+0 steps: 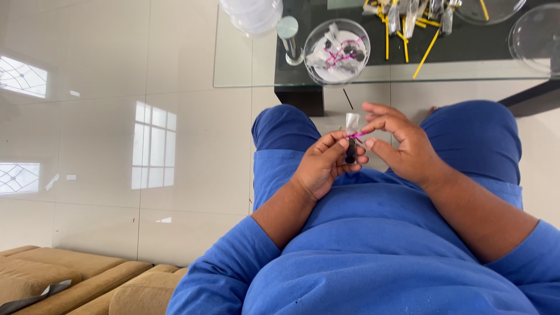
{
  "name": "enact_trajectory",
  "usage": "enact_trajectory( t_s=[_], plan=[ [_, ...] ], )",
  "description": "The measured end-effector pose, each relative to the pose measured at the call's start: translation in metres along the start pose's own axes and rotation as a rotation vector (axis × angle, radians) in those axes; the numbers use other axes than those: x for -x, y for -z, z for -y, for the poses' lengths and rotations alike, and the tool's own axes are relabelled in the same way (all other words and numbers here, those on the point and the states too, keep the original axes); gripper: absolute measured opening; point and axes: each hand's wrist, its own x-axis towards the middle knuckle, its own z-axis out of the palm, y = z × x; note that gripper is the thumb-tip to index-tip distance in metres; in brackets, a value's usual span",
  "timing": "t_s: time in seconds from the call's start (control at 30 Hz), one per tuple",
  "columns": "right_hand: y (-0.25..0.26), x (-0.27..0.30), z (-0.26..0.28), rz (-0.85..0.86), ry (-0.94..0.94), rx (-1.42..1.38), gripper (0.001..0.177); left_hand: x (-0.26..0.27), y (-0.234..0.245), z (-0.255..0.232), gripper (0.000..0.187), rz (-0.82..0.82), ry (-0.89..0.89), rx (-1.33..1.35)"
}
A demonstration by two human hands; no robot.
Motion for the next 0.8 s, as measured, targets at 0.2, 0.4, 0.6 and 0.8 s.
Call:
enact_trajectory(
  t_s=[0.2,0.4,0.6,0.8],
  plan=[
    [-0.001,0.0,0.005,0.02,-0.031,-0.021,0.026,0.003,-0.006,-0.003,0.018,0.0,-0.037,-0.056],
    [0.0,0.003,-0.007,0.03,-0.038,-0.015,0.018,0.005,-0.008,0.002,0.025,0.004,-0.098,-0.176],
    [-0.001,0.0,-0.004,0.057,-0.081,-0.098,0.018,0.007,-0.012,0.001,0.03,0.011,-0.132,-0.301],
    [-0.003,0.003,-0.005,0.029,-0.046,-0.04,0.019,0.009,-0.012,0.0,0.033,0.016,-0.137,-0.336]
  ],
)
